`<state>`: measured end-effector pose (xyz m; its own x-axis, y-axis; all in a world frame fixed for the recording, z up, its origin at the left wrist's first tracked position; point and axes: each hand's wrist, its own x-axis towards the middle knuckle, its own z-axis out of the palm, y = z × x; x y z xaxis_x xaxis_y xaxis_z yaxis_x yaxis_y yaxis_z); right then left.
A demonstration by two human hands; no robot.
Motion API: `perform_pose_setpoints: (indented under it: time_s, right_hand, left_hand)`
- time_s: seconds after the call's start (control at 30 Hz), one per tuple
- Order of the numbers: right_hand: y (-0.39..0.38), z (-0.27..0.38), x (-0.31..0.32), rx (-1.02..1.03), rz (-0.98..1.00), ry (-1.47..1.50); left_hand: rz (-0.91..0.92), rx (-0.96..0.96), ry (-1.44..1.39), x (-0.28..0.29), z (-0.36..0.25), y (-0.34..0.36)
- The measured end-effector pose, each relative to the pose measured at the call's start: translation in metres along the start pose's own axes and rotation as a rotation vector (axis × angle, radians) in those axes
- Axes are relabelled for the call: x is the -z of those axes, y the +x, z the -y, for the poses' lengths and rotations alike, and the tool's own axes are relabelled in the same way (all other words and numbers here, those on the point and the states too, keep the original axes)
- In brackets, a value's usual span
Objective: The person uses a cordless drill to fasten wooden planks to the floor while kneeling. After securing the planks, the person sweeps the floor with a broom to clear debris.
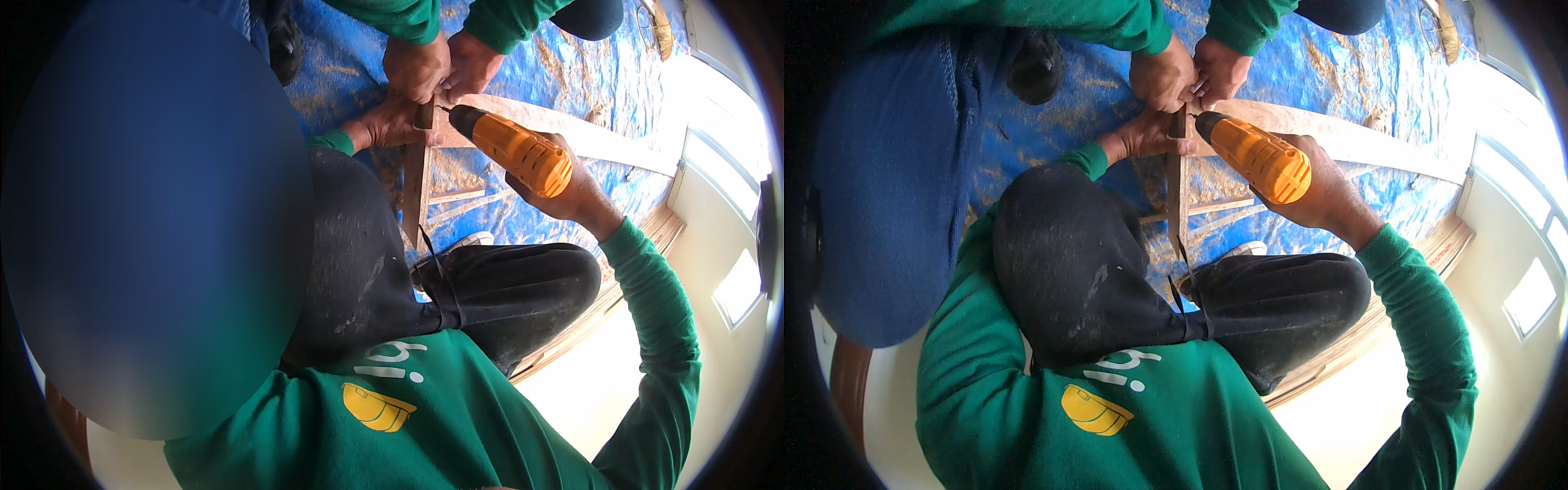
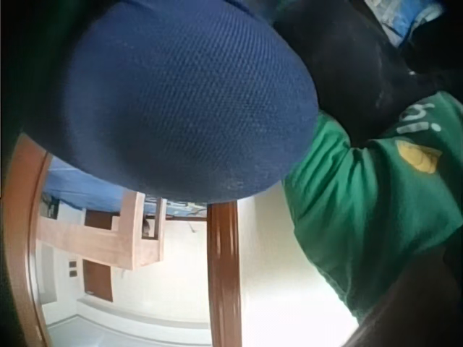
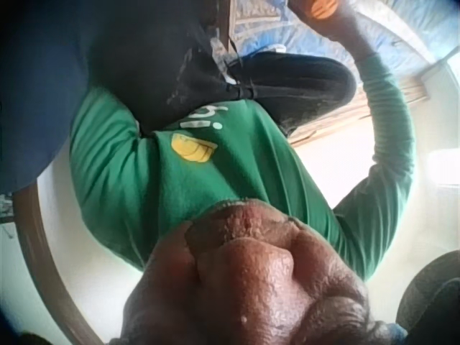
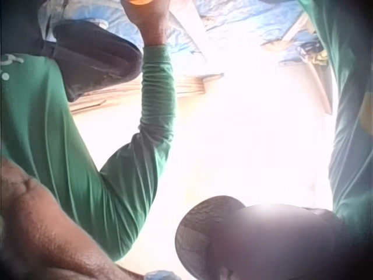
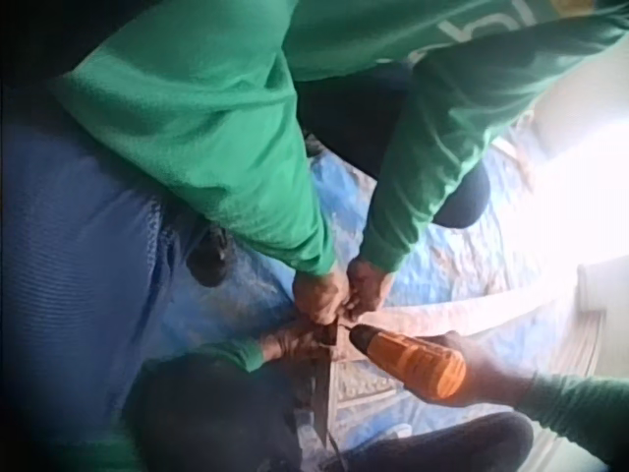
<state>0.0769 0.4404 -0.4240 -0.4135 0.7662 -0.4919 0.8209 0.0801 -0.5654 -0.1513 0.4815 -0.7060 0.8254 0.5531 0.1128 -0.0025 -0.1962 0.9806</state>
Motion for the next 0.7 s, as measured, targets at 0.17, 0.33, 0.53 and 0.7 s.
perform_pose_setpoints:
  time_s: [0.17,0.33,0.53,0.7]
  right_hand:
    - [0.01,0.01,0.011,-0.178,0.108,0.095]
    - [0.022,0.002,0.01,-0.13,0.12,0.091]
    - [0.023,0.003,0.012,-0.061,0.069,-0.037]
    - [0.038,0.016,0.017,-0.299,0.307,-0.045]
  left_hand:
    - [0.06,0.021,-0.117,0.003,-0.008,0.002]
    - [0.149,0.113,-0.109,0.005,-0.008,0.002]
    - [0.036,-0.004,0.071,-0.001,0.002,0.001]
    - [-0.013,0.018,0.024,0.002,-0.001,-0.003]
